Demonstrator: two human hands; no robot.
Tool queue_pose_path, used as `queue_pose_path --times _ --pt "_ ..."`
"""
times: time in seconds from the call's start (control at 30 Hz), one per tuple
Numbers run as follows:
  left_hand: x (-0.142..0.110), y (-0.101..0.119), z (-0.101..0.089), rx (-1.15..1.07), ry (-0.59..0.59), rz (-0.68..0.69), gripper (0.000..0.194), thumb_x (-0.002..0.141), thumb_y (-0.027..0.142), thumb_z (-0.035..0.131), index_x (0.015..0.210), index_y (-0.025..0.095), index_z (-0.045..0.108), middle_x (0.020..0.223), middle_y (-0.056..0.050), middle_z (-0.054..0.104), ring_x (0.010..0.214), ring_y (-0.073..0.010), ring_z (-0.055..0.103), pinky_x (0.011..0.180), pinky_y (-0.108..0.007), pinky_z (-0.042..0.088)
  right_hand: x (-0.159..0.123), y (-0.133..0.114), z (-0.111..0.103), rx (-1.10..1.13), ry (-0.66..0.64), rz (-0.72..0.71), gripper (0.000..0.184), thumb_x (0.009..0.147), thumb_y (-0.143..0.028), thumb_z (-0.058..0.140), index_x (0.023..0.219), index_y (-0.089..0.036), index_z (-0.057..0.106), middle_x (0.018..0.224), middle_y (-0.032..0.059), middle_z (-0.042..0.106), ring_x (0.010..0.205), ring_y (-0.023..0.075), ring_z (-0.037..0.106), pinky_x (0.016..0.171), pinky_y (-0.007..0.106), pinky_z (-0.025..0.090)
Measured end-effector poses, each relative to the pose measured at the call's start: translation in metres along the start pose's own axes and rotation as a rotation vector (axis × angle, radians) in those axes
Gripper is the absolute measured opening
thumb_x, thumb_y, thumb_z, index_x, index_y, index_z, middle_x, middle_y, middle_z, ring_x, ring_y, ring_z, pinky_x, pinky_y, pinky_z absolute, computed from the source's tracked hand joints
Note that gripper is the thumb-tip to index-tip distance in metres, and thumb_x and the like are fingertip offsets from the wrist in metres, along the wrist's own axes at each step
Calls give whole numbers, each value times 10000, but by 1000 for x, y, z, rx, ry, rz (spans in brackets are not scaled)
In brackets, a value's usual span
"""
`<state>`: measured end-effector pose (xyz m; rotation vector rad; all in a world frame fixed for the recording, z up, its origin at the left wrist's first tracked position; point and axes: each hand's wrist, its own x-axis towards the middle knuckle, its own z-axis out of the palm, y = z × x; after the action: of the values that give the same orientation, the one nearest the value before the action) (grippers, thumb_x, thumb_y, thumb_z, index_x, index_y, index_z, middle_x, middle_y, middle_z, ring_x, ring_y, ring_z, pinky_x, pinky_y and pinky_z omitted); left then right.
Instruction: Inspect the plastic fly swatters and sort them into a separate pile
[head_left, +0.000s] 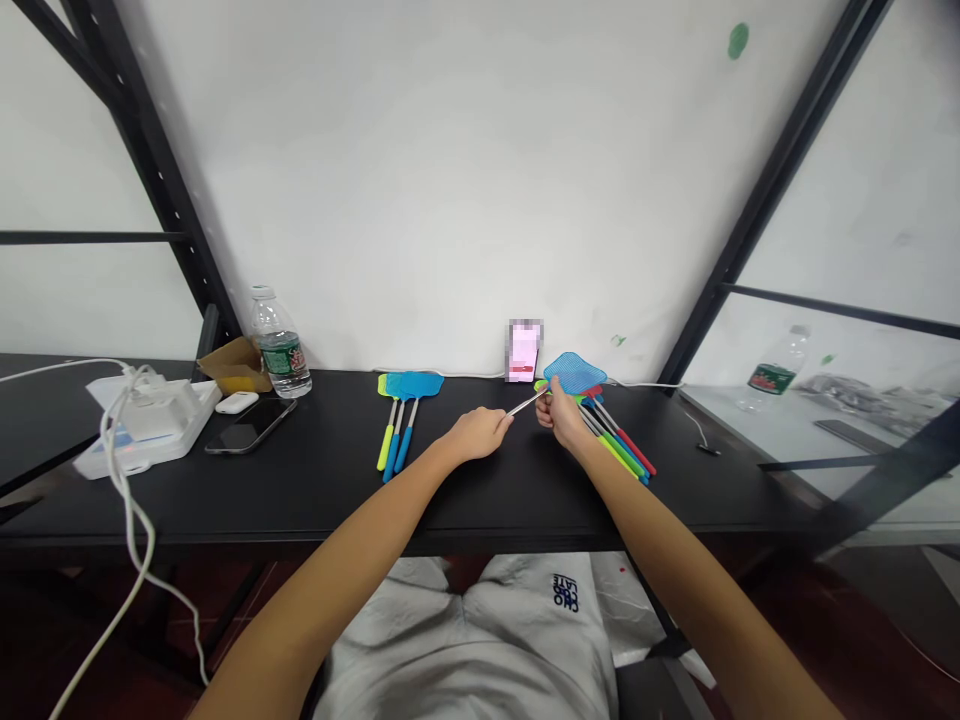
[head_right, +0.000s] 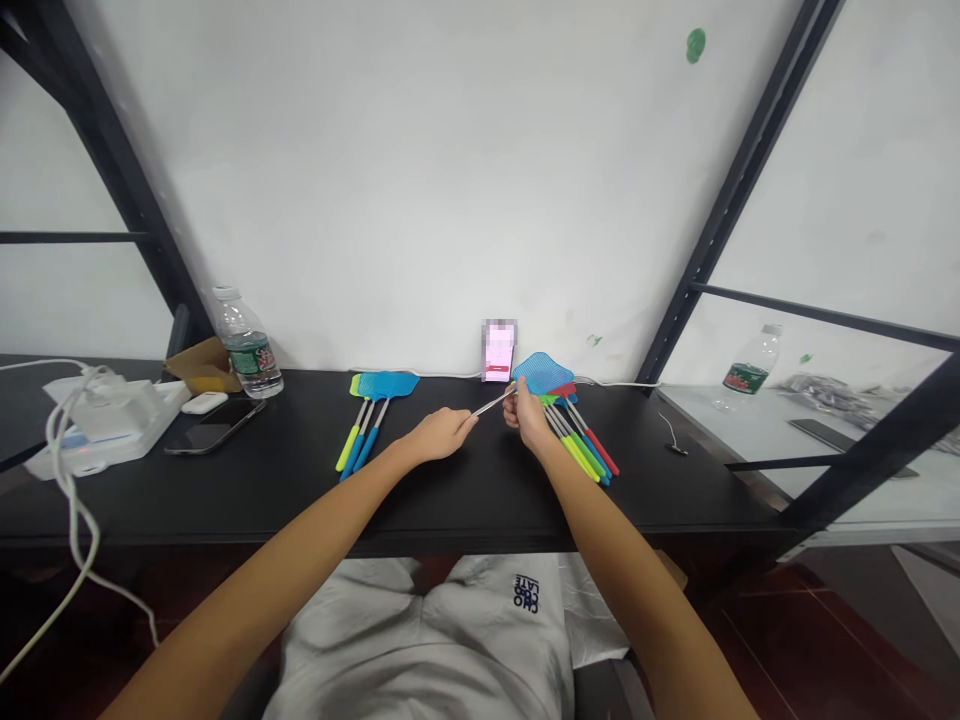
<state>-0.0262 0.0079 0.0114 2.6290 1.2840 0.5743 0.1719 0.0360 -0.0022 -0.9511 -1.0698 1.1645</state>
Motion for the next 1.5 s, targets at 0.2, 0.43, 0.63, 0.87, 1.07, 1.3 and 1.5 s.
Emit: queue_pose_path --times 0.2,0.43,0.63,0.87,1.07,1.3,1.5 --pt "-1 2 -1 30 0 0 493 964 485 242 878 186 624 872 -118 673 818 -244 635 720 -310 425 -4 0 1 -46 19 -55 483 795 -693 499 765 -212 468 501 -71 359 351 46 274 348 164 138" --pt "-1 2 -1 72 -16 0 511 968 489 215 900 187 622 896 -119 681 838 -254 646 723 -323 446 -3 2 1 -45 26 -57 471 798 -676 514 762 -208 478 488 -69 373 346 47 282 340 162 140" --pt "-1 1 -2 56 -19 -1 498 974 481 223 905 188 620 908 -101 684 857 -234 645 748 -314 452 0 4 -1 -1 -1 -64 447 815 -656 505 778 -210 488 479 -70 377 338 51 273 335 164 137" --pt "0 6 -3 -192 -50 40 496 967 458 249 718 175 571 721 -56 653 704 -177 598 698 -278 426 2 3 -2 30 -66 -83 437 833 -648 480 791 -213 495 491 -67 381 339 55 271 337 173 140" --pt "1 8 -1 -461 -147 -36 507 939 503 253 673 168 524 516 -3 542 510 -131 510 558 -251 389 -1 -1 -2 82 -131 -52 426 839 -633 484 785 -211 494 490 -64 381 343 57 268 341 174 146" --pt "1 7 0 -154 -58 27 512 962 459 236 715 171 579 722 -66 655 705 -176 609 703 -283 441 0 0 -3 46 -104 -46 412 843 -613 495 772 -208 484 479 -67 377 334 57 267 337 174 138" --pt "-4 11 2 160 -12 -25 529 970 463 192 922 189 642 926 -120 692 869 -263 659 775 -372 474 1 4 -2 47 -82 -14 406 849 -601 487 754 -207 470 463 -72 361 335 54 248 338 173 140"
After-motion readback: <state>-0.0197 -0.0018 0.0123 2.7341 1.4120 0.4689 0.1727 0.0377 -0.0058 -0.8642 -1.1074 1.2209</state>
